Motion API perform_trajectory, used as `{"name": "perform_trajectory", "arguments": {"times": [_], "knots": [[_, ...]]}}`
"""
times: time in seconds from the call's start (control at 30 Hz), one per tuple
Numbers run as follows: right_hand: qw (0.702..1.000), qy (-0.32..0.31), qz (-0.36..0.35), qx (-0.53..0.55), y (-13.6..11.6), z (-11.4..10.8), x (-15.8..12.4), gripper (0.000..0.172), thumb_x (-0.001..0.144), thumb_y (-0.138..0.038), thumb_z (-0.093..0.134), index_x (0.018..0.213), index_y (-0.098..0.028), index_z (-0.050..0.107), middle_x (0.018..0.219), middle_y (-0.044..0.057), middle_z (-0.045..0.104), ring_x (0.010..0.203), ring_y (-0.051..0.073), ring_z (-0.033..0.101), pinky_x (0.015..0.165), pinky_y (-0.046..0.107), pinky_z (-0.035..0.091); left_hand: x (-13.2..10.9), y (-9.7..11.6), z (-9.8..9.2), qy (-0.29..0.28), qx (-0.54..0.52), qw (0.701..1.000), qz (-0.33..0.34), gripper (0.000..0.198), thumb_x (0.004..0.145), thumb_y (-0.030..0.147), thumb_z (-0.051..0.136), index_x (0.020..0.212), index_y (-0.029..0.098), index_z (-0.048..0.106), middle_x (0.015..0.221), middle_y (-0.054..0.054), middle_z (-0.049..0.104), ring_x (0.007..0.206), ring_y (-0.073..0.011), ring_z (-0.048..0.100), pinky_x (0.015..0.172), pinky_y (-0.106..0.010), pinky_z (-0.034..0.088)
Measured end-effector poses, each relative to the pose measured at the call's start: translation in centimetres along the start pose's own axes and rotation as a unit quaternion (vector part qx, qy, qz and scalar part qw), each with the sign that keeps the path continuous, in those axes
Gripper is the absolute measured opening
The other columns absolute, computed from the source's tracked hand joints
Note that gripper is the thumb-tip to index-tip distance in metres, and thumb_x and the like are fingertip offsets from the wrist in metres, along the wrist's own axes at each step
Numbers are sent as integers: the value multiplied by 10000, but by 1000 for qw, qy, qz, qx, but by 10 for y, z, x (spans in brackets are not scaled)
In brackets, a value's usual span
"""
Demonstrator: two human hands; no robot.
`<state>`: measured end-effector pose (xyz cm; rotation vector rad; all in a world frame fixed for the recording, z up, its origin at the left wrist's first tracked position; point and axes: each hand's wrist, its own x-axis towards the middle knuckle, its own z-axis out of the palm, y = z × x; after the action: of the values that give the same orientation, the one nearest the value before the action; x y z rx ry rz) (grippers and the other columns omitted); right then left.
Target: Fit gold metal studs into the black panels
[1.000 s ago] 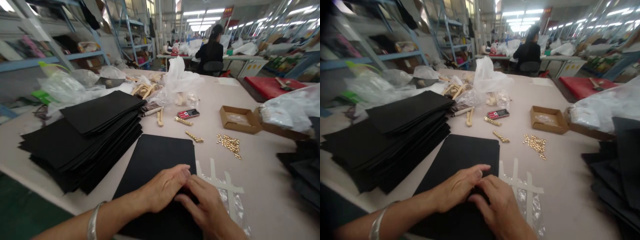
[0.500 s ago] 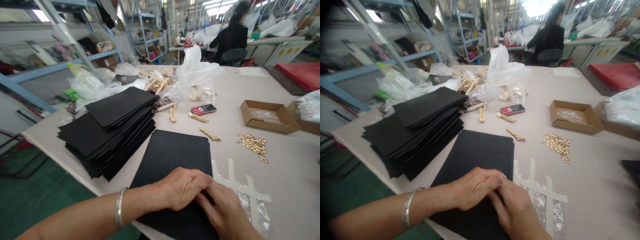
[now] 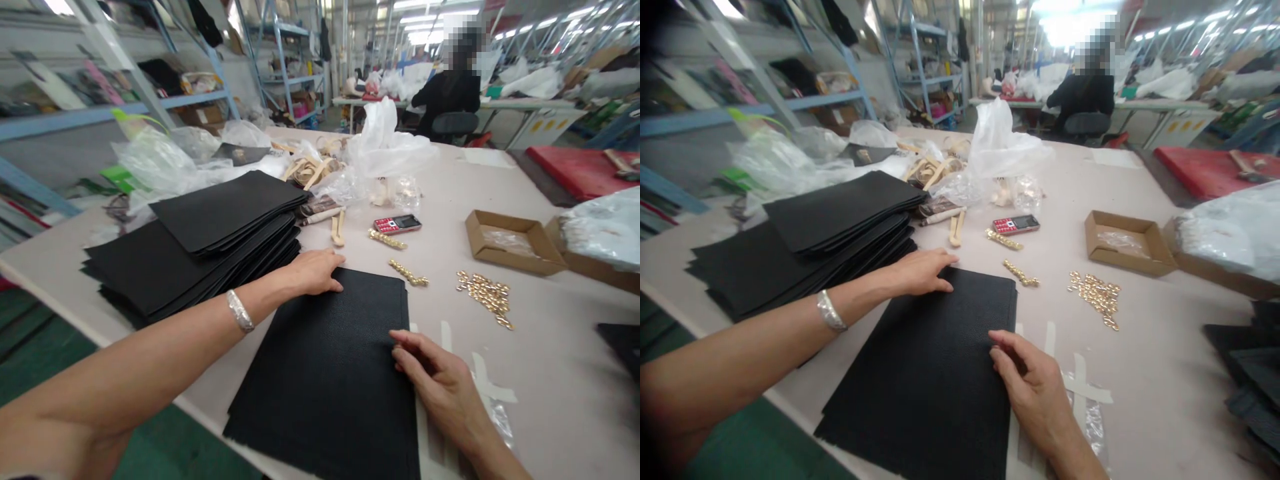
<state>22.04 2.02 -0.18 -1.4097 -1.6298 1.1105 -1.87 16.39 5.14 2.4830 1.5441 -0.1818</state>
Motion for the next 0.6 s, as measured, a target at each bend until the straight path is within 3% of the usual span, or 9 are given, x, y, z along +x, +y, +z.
{"name": "perform_trajectory", "arguments": {"times": [0.13,0.37,0.47,0.6], "knots": [[999,5,19,40,0,2,0,202,848,-375,568,962,-216,619,773,2,647,695,147,613,615,244,461,3,4,-4,-11,12,1000,-12,499,664,495,680,1077,233,582,1076,-66,595,967,-255,586,772,-313,458],[998,46,-27,21,2,-2,-2,146,819,-344,617,880,-216,649,825,6,645,721,142,576,643,251,443,-12,19,-7,9,13,999,-51,467,720,402,663,1091,152,528,1036,-104,614,962,-268,588,778,-368,467],[993,69,-5,98,-8,0,-5,207,794,-359,648,935,-209,626,795,5,650,712,147,604,652,261,478,-24,29,-10,-13,-12,998,-52,407,759,404,629,1064,143,558,1018,-89,624,948,-228,588,806,-384,464],[980,14,50,191,-23,16,-8,246,768,-381,670,897,-178,622,751,15,663,682,155,641,661,279,526,-35,39,-12,-82,-87,992,-45,334,700,419,650,933,180,632,868,-42,666,805,-192,621,697,-278,470]]}}
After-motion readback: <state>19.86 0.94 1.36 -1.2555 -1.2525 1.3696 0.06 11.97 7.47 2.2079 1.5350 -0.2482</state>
